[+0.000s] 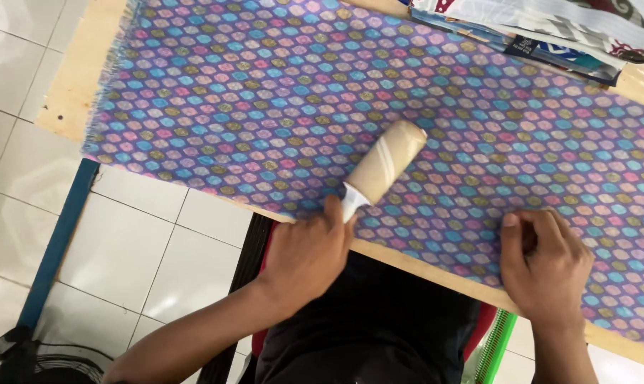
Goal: Using a lint roller to remove debris from a piece of patterned fabric and then folding it.
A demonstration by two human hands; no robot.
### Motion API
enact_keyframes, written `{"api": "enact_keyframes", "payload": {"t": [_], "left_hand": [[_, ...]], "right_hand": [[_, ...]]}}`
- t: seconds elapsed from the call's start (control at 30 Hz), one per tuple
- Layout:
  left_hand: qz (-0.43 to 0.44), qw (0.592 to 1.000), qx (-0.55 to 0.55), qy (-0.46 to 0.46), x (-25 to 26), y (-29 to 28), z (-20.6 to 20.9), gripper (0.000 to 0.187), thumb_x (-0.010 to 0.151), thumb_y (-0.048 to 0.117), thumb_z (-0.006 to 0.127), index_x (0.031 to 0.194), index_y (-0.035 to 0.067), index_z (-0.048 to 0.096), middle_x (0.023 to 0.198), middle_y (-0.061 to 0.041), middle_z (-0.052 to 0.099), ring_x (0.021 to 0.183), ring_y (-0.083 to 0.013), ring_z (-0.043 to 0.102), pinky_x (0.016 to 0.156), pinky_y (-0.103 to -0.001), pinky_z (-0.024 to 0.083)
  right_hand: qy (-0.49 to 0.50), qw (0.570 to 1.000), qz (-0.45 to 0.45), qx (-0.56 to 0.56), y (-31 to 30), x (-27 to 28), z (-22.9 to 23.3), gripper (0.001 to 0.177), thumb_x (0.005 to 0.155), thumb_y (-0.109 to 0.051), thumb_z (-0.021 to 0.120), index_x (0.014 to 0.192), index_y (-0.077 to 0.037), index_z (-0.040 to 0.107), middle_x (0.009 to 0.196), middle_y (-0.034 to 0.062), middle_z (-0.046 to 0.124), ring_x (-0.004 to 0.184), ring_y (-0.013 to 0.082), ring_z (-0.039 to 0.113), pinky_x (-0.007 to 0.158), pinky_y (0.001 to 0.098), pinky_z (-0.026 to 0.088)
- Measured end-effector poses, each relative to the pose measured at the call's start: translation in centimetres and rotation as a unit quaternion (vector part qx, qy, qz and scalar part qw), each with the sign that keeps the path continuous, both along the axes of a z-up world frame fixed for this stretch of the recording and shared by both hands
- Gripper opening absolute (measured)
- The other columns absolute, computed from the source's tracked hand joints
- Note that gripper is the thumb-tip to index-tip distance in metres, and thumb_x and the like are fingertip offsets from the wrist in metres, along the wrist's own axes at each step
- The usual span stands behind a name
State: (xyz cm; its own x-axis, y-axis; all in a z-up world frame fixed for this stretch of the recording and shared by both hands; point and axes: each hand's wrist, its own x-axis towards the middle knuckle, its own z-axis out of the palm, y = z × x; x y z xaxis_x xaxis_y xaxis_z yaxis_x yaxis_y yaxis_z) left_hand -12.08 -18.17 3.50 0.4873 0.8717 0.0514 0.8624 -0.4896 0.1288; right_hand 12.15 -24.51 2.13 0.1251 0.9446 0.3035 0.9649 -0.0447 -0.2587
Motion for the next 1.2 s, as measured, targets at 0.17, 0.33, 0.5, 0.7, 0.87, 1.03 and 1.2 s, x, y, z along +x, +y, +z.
{"api": "enact_keyframes", "payload": {"t": [0.17, 0.33, 0.5, 0.7, 0.87, 1.03, 1.2], "left_hand": [[0.134, 0.989, -0.003, 0.061, -2.9, 1.9, -0.1, 0.032, 0.079, 0.037, 0.043, 0.092, 0.008, 0.041, 0.052, -0.006, 0.055, 0.042, -0.0245, 0.056, 0.034, -0.035, 0.041], [0.027, 0.978, -0.021, -0.206, -2.3, 0.4, 0.0, 0.024, 0.075, 0.024, 0.052, 0.089, 0.005, 0.048, 0.067, -0.011, 0.053, 0.049, -0.0278, 0.05, 0.042, -0.037, 0.038], [-0.08, 0.983, -0.064, -0.155, -1.3, -1.7, 0.1, 0.02, 0.078, 0.027, 0.05, 0.079, 0.008, 0.043, 0.067, -0.004, 0.048, 0.054, -0.0184, 0.05, 0.035, -0.031, 0.037], [0.108, 0.992, 0.001, 0.064, -6.2, -1.6, 0.2, 0.026, 0.079, 0.039, 0.048, 0.078, 0.014, 0.043, 0.05, 0.002, 0.048, 0.039, -0.0133, 0.05, 0.031, -0.028, 0.036], [0.18, 0.975, 0.081, 0.104, -5.7, -2.7, 0.8, 0.028, 0.083, 0.038, 0.047, 0.073, 0.012, 0.04, 0.042, 0.002, 0.041, 0.031, -0.0121, 0.042, 0.028, -0.027, 0.032], [0.051, 0.998, -0.004, 0.034, -2.9, -4.0, -1.0, 0.03, 0.082, 0.041, 0.038, 0.074, 0.012, 0.041, 0.041, 0.001, 0.043, 0.032, -0.0143, 0.046, 0.027, -0.03, 0.034], [0.2, 0.976, 0.038, 0.083, -6.2, -1.9, -0.2, 0.027, 0.082, 0.039, 0.047, 0.077, 0.012, 0.044, 0.043, 0.001, 0.046, 0.031, -0.0148, 0.046, 0.029, -0.028, 0.035]], "right_hand": [[0.025, 1.0, -0.007, -0.005, 0.2, 0.0, 0.1, 0.014, 0.089, -0.009, 0.051, 0.076, -0.003, 0.052, 0.064, 0.0044, 0.047, 0.053, 0.0164, 0.043, 0.045, 0.0288, 0.031], [0.015, 1.0, -0.001, -0.012, 0.2, 0.2, -0.1, 0.011, 0.088, -0.009, 0.053, 0.078, -0.003, 0.053, 0.068, 0.0039, 0.05, 0.055, 0.0163, 0.045, 0.046, 0.0293, 0.032], [0.04, 0.999, 0.02, -0.013, -0.1, 0.6, -0.3, 0.01, 0.089, -0.004, 0.054, 0.079, 0.0, 0.053, 0.069, 0.0064, 0.05, 0.059, 0.0173, 0.045, 0.051, 0.0288, 0.034], [0.067, 0.997, 0.024, -0.027, -0.3, 1.0, -0.4, 0.007, 0.089, -0.003, 0.055, 0.083, 0.001, 0.055, 0.075, 0.0083, 0.054, 0.061, 0.0168, 0.048, 0.053, 0.0268, 0.038], [0.056, 0.997, 0.031, -0.035, -0.3, 0.8, 0.0, 0.008, 0.089, -0.002, 0.056, 0.082, 0.001, 0.055, 0.073, 0.0074, 0.053, 0.061, 0.0162, 0.046, 0.053, 0.027, 0.035], [0.078, 0.996, 0.035, -0.023, -0.2, 0.7, 0.0, 0.007, 0.089, 0.0, 0.054, 0.083, 0.004, 0.055, 0.076, 0.0101, 0.053, 0.061, 0.0171, 0.047, 0.053, 0.0266, 0.037], [0.09, 0.995, 0.021, -0.029, -0.3, 0.6, 0.4, 0.006, 0.087, -0.001, 0.054, 0.082, 0.001, 0.055, 0.074, 0.0077, 0.053, 0.062, 0.0165, 0.047, 0.055, 0.0272, 0.037]]}}
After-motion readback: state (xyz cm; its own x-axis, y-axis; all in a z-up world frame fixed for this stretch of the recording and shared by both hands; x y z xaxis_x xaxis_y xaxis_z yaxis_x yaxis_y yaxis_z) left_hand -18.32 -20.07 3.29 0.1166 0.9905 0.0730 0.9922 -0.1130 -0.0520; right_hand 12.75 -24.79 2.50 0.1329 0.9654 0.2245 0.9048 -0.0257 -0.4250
